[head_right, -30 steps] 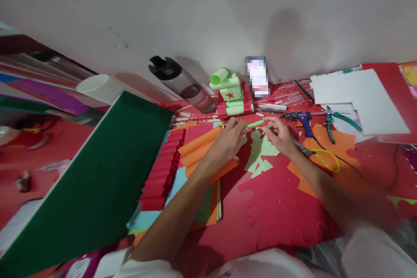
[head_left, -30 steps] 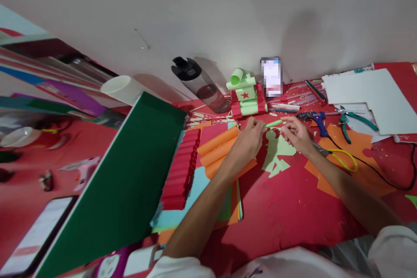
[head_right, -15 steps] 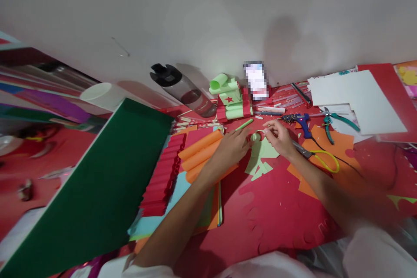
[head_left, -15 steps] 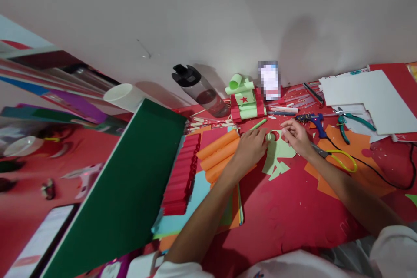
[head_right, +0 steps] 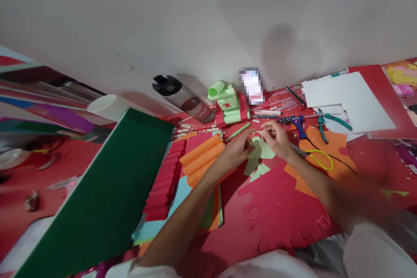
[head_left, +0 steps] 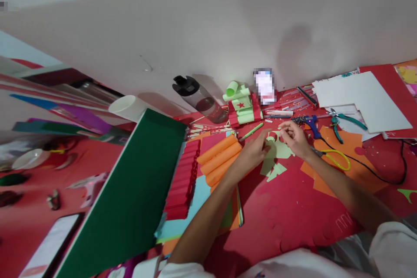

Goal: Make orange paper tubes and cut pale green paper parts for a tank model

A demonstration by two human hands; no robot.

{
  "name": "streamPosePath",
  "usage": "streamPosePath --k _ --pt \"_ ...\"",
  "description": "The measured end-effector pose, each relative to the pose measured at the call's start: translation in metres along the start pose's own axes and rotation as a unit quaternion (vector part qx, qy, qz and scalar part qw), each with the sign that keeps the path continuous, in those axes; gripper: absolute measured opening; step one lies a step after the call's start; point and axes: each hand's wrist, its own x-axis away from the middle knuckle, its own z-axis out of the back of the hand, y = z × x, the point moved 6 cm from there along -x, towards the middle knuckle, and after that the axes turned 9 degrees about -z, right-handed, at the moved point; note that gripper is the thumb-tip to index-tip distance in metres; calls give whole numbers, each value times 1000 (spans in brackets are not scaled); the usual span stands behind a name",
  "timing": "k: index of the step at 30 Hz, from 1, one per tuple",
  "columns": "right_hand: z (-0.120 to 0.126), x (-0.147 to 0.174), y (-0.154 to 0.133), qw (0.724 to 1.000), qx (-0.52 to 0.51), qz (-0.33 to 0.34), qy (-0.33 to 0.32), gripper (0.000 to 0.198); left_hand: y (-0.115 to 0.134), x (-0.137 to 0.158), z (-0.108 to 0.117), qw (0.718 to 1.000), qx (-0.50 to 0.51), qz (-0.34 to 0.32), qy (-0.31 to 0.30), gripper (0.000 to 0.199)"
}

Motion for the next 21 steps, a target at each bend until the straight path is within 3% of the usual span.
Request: streamPosePath --k 2,4,6,8,9,11,13,15,21 --pt "16 1 -22 997 70 33 -2 23 -4 1 13 999 10 9 46 66" --pt "34 5 -44 973 222 37 -39 19 -7 3 29 995 21 7 96 67" --pt "54 13 -54 911 404 2 -79 13 -8 4 42 990 30 6 134 60" --pt "75 25 -51 821 554 -78 -116 10 -8 5 51 987 32 5 160 46" --pt "83 32 -46 779 601 -119 -136 11 -7 5 54 985 33 5 169 39" --pt "92 45 -37 723 651 -172 -154 26 -7 3 57 982 50 12 181 31" --pt "92 55 -29 704 663 -198 -161 38 -8 -1 55 977 100 28 187 32" --pt "89 60 -26 700 666 -204 -157 40 -10 -6 52 964 176 44 195 37" --pt "83 69 -29 691 676 -203 -152 41 -6 -24 48 899 355 77 247 52"
